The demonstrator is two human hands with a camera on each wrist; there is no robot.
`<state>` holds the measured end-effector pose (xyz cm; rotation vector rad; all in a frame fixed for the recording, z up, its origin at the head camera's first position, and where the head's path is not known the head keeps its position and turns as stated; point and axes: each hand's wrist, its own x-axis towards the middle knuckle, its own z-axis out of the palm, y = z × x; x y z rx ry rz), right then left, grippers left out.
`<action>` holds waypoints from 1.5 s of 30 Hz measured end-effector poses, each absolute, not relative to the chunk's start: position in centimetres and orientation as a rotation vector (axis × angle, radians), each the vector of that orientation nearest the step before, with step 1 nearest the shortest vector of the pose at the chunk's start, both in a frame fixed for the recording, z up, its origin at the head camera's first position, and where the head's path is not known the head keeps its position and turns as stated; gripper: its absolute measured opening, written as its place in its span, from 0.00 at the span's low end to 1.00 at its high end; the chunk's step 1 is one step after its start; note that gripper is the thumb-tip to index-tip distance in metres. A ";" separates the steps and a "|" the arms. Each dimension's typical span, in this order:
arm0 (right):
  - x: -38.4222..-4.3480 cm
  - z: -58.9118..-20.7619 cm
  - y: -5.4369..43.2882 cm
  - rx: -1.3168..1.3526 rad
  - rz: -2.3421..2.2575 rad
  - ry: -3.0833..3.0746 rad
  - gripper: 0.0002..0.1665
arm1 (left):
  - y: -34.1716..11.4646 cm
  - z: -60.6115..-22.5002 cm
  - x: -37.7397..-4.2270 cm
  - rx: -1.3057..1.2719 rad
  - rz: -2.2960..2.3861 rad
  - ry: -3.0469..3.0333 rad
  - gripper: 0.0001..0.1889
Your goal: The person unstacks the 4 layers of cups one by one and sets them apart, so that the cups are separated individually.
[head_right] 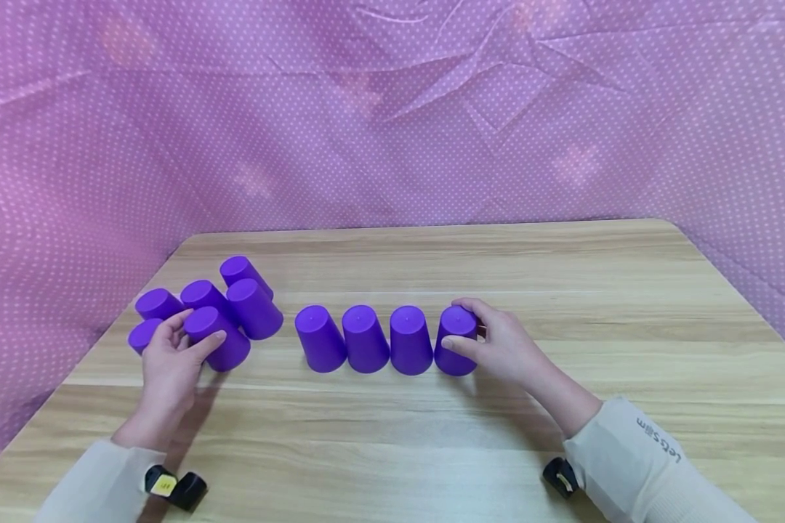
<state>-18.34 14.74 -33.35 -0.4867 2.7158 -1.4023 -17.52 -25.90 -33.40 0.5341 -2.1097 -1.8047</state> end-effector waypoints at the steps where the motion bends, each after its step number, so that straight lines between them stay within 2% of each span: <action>1: -18.3 -33.4 14.7 -0.485 -1.403 2.714 0.32 | -25.9 -33.4 -17.5 0.535 -1.805 -2.110 0.35; 13: -18.2 -33.2 14.7 -0.474 -1.416 2.702 0.32 | -26.0 -33.5 -17.5 0.522 -1.819 -2.093 0.36; 31: -18.2 -33.4 14.9 -0.473 -1.418 2.704 0.32 | -25.8 -32.3 -17.6 0.347 -1.594 -2.149 0.31; 45: -18.3 -33.2 14.8 -0.491 -1.410 2.712 0.32 | -21.9 -30.8 -16.4 -0.114 -1.130 -2.174 0.28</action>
